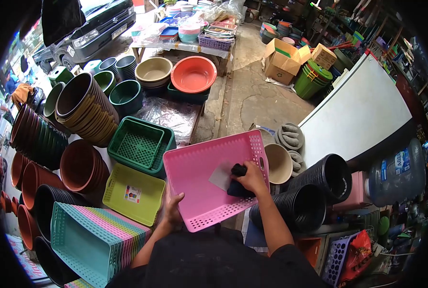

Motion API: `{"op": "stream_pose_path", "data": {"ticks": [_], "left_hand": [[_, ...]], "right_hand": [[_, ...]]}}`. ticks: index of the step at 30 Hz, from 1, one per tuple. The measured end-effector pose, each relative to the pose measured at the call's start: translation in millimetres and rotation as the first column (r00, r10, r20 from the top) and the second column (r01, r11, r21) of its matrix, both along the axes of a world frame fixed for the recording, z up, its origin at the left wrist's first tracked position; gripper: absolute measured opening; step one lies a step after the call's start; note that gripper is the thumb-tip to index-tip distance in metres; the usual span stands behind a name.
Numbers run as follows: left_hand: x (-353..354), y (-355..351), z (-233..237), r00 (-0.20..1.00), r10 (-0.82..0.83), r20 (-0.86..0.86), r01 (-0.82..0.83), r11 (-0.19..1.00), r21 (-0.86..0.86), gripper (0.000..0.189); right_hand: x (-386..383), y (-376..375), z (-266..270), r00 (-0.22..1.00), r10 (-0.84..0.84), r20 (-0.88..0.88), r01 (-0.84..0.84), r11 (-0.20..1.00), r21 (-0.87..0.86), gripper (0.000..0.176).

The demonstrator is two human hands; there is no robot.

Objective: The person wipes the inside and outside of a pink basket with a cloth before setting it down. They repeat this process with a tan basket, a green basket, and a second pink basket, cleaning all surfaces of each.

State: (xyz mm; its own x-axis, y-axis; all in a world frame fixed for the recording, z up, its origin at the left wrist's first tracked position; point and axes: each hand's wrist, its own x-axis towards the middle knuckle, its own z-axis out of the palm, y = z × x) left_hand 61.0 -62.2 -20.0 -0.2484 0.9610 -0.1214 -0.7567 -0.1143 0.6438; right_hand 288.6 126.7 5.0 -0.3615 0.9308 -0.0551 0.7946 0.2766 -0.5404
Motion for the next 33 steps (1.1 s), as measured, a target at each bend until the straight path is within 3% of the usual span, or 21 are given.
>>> {"op": "stream_pose_path", "data": {"ticks": [2,5,8,10,12,13,14,16,17,19,20,22,26,28,31,33], "left_hand": [[-1.8,-2.2,2.1,0.999,-0.023,0.024,0.023,1.0,-0.014,0.063],[-4.5,-1.8,-3.8,1.0,-0.013,-0.002,0.013,1.0,-0.009,0.062],[-5.9,0.3,-16.8,0.998,0.036,-0.047,-0.035,0.999,0.01,0.06],[-4.0,2.2,-11.3,0.998,0.049,-0.04,-0.048,0.999,0.014,0.06],[1.2,3.6,4.4,0.996,0.011,0.092,-0.006,0.998,-0.059,0.059],[2.1,6.0,1.6,0.995,0.01,0.095,-0.005,0.998,-0.055,0.059],[2.8,8.4,-4.0,0.993,0.013,0.115,-0.008,0.999,-0.042,0.059],[5.4,12.5,-1.4,0.991,0.01,0.137,-0.006,1.0,-0.027,0.059],[7.6,13.9,6.3,0.992,0.008,0.124,-0.007,1.0,-0.01,0.06],[8.9,16.0,10.9,0.994,0.007,0.11,-0.007,1.0,0.007,0.06],[9.1,16.9,10.3,0.997,0.016,0.072,-0.018,1.0,0.022,0.061],[9.5,16.0,4.6,0.999,0.028,0.036,-0.029,0.999,0.034,0.062],[5.7,10.8,-19.1,0.991,-0.049,0.122,0.048,0.999,0.011,0.066],[6.0,8.9,-20.7,0.986,-0.098,0.136,0.096,0.995,0.018,0.067],[4.0,6.7,-11.4,0.981,-0.14,0.135,0.142,0.99,-0.006,0.07],[0.7,3.7,-1.4,0.951,-0.225,0.212,0.231,0.973,-0.005,0.073]], "right_hand": [[4.1,-0.3,6.2,0.999,-0.015,-0.029,0.013,0.997,-0.081,0.048],[12.9,-4.9,12.1,0.932,-0.038,-0.362,0.056,0.998,0.038,0.044],[19.8,-9.2,13.2,0.876,-0.042,-0.48,0.104,0.989,0.103,0.044],[17.7,-22.6,24.5,0.886,-0.088,-0.456,0.113,0.993,0.027,0.041],[10.2,-38.0,19.5,0.896,0.028,-0.443,0.175,0.895,0.41,0.036],[-0.3,-45.4,30.3,0.918,0.182,-0.352,0.059,0.816,0.576,0.04],[-7.7,-52.8,23.1,0.944,0.216,-0.248,-0.024,0.797,0.603,0.047],[-20.3,-64.0,23.1,0.957,0.29,0.028,-0.265,0.826,0.498,0.049],[-21.7,-65.3,19.0,0.957,0.287,0.03,-0.263,0.825,0.5,0.049],[-25.0,-65.4,13.6,0.924,0.355,0.142,-0.381,0.883,0.273,0.055],[-22.2,-64.2,16.0,0.924,0.355,0.143,-0.382,0.883,0.273,0.055],[-17.0,-61.1,37.2,0.864,0.446,0.233,-0.478,0.872,0.103,0.068],[-7.4,-43.7,38.5,0.854,0.481,0.2,-0.506,0.857,0.102,0.085],[-12.2,-36.6,51.5,0.823,0.471,0.317,-0.486,0.873,-0.035,0.097],[-18.9,-34.8,51.0,0.784,0.469,0.406,-0.479,0.874,-0.086,0.101],[-19.6,-37.3,48.0,0.803,0.465,0.372,-0.473,0.878,-0.076,0.101]]}}
